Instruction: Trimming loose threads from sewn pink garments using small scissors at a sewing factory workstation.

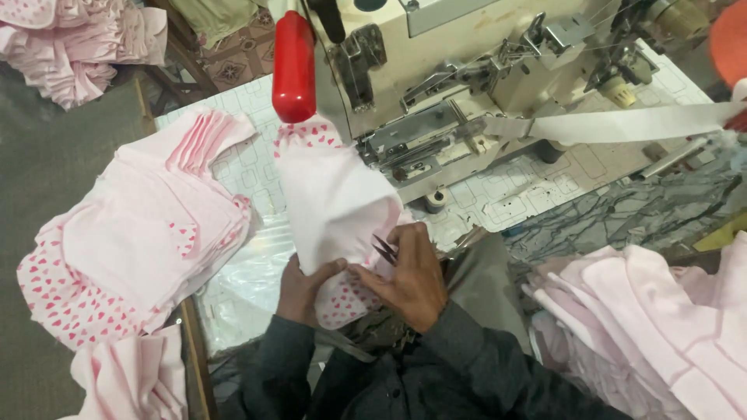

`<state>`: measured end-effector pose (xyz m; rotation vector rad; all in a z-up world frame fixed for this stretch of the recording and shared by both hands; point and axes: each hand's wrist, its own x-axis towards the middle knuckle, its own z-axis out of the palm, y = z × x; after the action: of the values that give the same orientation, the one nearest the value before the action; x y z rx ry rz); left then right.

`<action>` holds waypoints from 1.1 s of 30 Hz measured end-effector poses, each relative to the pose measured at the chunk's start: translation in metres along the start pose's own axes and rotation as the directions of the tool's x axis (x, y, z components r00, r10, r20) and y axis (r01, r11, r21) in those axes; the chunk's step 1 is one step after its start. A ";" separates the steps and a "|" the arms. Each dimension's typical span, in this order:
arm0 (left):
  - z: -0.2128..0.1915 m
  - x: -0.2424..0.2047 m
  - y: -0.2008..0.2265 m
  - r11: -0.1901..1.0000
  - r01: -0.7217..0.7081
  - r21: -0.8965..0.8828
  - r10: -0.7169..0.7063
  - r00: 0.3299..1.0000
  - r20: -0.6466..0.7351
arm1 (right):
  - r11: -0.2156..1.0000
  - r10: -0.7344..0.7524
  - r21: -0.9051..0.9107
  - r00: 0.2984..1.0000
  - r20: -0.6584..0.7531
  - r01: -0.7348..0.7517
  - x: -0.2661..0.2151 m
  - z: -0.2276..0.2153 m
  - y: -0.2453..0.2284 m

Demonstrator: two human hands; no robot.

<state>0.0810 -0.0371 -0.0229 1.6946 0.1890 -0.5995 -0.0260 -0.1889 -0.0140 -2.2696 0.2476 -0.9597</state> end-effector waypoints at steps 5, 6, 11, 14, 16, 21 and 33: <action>0.007 -0.070 0.040 0.939 0.172 -0.298 -0.182 0.983 -0.006 | 0.948 0.289 0.110 0.953 0.093 -0.298 -0.014 -0.006 0.035; 0.005 -0.085 0.049 0.921 0.186 -0.343 -0.196 0.981 0.005 | 0.827 0.488 0.184 0.841 0.235 -0.531 -0.012 -0.021 0.032; -0.008 -0.060 0.016 0.821 0.188 -0.539 -0.052 0.965 0.256 | -0.086 0.445 0.777 0.674 0.590 -0.624 -0.019 -0.058 0.065; 0.002 -0.005 -0.040 0.738 0.243 -0.630 0.072 0.899 0.432 | -0.185 0.480 0.752 0.609 0.631 -0.633 -0.008 -0.049 0.059; 0.014 0.019 -0.058 0.722 0.284 -0.631 0.127 0.842 0.525 | -0.066 0.552 0.762 0.612 0.566 -0.645 0.006 -0.044 0.050; 0.054 0.003 0.003 0.762 0.308 -0.570 0.165 0.759 0.630 | 0.193 0.573 0.688 0.650 0.499 -0.699 0.024 -0.040 0.051; 0.023 -0.077 0.062 0.957 0.006 -0.289 0.038 0.989 0.146 | 0.258 0.617 0.608 0.612 0.494 -0.751 0.023 -0.069 0.042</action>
<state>0.0368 -0.0569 0.0657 1.3620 0.1467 -0.6516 -0.0548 -0.2649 0.0082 -1.1422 0.5756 -0.2589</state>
